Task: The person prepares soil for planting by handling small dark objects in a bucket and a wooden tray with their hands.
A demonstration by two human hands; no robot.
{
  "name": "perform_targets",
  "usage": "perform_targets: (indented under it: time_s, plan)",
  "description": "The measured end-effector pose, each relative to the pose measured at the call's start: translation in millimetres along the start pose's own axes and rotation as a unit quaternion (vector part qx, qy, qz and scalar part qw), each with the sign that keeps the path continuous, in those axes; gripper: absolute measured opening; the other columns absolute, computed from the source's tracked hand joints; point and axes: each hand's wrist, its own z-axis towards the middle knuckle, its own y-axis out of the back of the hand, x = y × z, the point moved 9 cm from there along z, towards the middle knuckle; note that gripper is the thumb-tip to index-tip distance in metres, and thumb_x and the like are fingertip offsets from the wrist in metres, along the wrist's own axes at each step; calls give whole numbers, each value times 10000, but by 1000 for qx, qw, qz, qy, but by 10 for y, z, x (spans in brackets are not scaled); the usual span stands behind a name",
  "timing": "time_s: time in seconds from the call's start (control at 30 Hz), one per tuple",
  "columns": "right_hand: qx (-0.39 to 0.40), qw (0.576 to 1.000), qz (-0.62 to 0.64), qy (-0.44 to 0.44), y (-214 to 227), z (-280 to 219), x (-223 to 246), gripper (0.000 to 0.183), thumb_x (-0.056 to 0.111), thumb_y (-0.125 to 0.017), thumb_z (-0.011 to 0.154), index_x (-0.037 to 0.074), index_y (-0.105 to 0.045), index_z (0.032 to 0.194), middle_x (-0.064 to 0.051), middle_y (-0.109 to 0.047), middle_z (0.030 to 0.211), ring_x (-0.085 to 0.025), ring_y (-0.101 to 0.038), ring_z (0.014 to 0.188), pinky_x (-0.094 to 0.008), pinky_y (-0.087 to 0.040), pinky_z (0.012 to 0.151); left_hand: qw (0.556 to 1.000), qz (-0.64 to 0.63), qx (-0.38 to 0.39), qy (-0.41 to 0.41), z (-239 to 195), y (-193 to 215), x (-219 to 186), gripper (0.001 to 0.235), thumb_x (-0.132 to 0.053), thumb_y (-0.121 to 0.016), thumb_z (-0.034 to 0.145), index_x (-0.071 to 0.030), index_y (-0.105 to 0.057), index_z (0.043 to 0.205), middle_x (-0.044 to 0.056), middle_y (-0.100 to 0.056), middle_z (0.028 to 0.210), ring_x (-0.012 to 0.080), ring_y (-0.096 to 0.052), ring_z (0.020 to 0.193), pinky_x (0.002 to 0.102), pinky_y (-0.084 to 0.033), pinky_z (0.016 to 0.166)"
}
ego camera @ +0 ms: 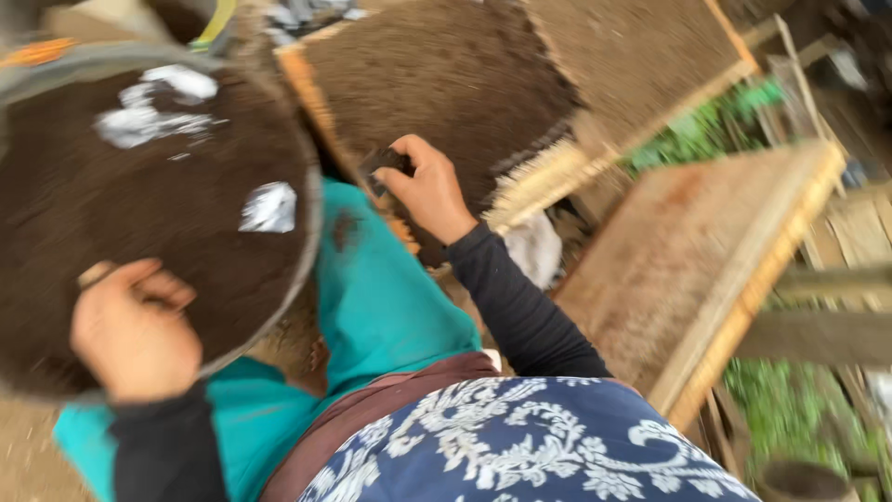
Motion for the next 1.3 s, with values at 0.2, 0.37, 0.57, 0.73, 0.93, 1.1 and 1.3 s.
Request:
perform_targets:
  time_s: [0.2,0.37,0.57,0.73,0.93,1.1,1.3]
  plan:
    - [-105,946,-237,-194,1588,-240,-1475,439,265,-550,907,40,-448,1270,-141,-477,1300,-334,-486,1162,-465,-455,936,966,10,-254,50,-334,471,95,163,-115,-530,1053,-12,-630,974,89,-577,745,160,-563,650,238,-506,655]
    - [-108,929,-233,-267,1880,-195,-2341,115,131,-555,827,146,-448,789,-75,-511,766,-208,-454,651,-358,-367,580,945,160,-276,-75,-365,512,160,213,-56,-547,1150,72,-644,1011,161,-703,968,206,-704,883,337,-555,828]
    - [-104,933,-307,-154,1473,-66,-2312,224,303,-505,850,111,-563,948,-112,-631,916,-338,-588,853,-424,-420,733,963,167,-200,-75,-315,360,-172,158,57,-524,1097,113,-637,1003,198,-669,915,252,-643,878,360,-485,813]
    - [-137,931,-316,-123,1176,-97,-1889,244,253,-513,905,73,-540,1068,-150,-607,1027,-370,-536,957,-474,-419,794,965,108,-235,-31,-263,425,-44,128,13,-476,1030,44,-591,984,161,-633,875,215,-650,784,310,-525,727]
    - [-17,962,-273,4,-176,156,-238,169,185,-539,894,90,-633,997,-131,-670,922,-339,-639,858,-436,-495,759,967,46,-250,6,-332,480,-97,126,-11,-518,1011,36,-605,934,134,-608,781,153,-588,701,260,-511,629]
    - [140,933,-306,123,-1479,590,-75,203,193,-512,925,36,-633,969,-137,-654,860,-298,-657,759,-387,-557,666,964,9,-266,8,-436,548,-101,149,15,-514,1019,39,-612,910,151,-598,707,146,-576,643,247,-499,589]
    - [293,855,-413,113,-2401,549,-618,386,115,-655,815,-43,-536,1146,-216,-625,1001,-379,-624,947,-498,-547,780,963,-56,-259,43,-494,497,62,154,-47,-514,991,27,-617,904,139,-613,683,131,-578,628,265,-520,580]
